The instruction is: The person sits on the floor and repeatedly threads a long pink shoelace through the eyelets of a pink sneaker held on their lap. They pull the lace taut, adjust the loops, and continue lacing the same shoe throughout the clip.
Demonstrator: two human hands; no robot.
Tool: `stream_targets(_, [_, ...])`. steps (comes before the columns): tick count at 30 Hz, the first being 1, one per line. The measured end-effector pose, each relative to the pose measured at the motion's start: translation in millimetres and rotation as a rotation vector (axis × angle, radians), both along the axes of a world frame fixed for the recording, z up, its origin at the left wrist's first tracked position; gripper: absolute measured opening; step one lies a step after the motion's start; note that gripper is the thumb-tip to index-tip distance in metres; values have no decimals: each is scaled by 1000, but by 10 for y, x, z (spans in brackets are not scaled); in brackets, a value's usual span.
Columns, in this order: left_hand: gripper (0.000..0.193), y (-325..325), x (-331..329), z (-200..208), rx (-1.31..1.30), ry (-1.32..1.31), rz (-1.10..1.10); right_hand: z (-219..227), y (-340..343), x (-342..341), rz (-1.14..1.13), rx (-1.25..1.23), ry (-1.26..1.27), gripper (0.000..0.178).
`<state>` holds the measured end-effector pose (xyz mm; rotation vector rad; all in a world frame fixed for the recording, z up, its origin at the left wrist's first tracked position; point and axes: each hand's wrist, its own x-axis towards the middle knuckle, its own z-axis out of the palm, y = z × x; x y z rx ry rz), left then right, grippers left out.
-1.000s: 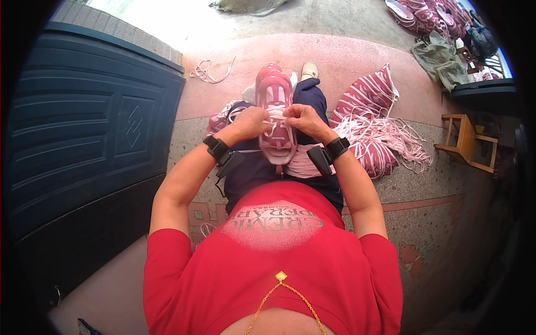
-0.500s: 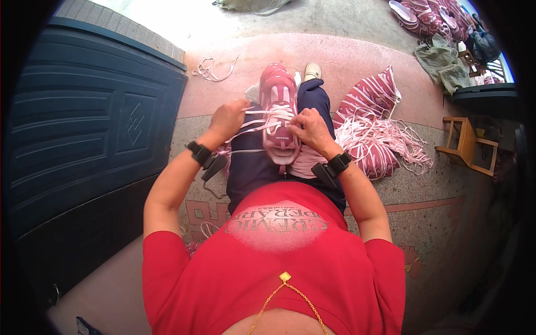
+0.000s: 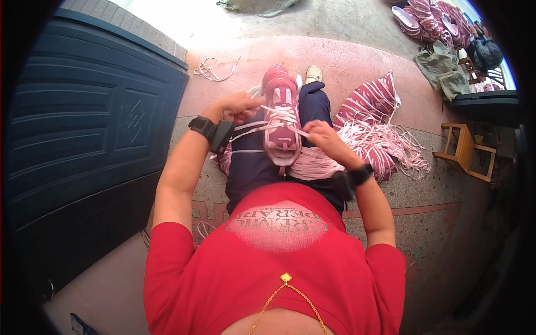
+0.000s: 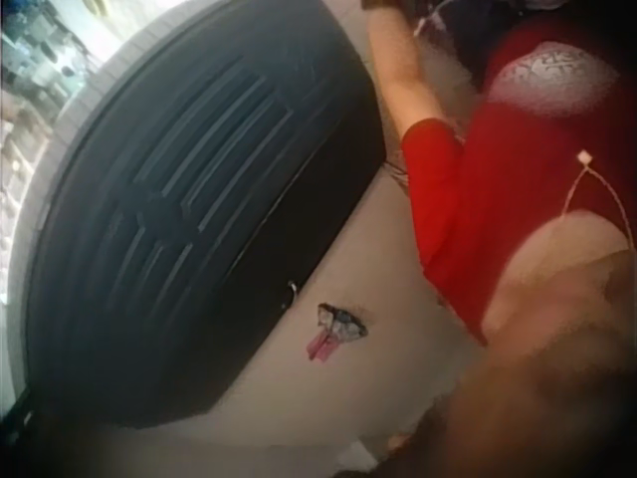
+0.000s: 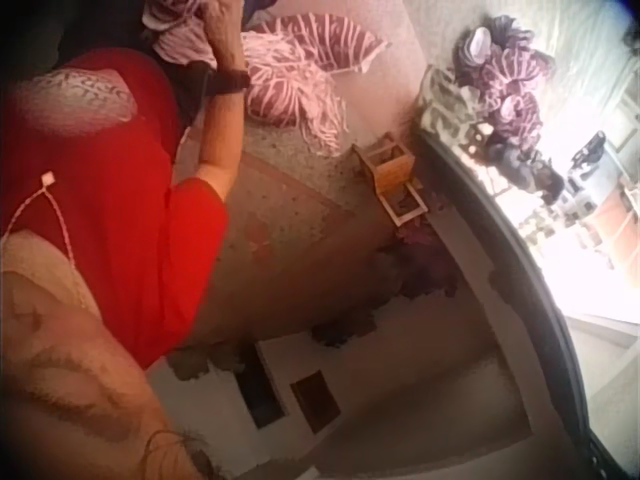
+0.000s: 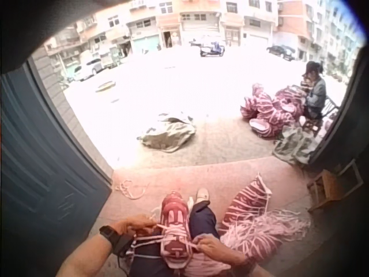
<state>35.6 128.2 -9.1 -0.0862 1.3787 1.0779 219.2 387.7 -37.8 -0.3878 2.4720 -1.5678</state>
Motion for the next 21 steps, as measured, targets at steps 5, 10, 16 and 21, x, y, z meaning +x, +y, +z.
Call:
stream_targets(5, [30,-112,204,-100,77,-169,305,490,814,989,-895,-1634,-364,20])
stream_targets(10, [24,128,364,-195,-52,-120,255,628,1719,1827,-860,-2036,270,16])
stream_targets(16, [18,-168,268,33,-123,84,329,682,2151,1976,-1032,-1875,371,6])
stream_targets(21, [13,-1369,-318,397,-32,357,669,278,2175,1799,-1097,-1661,217,23])
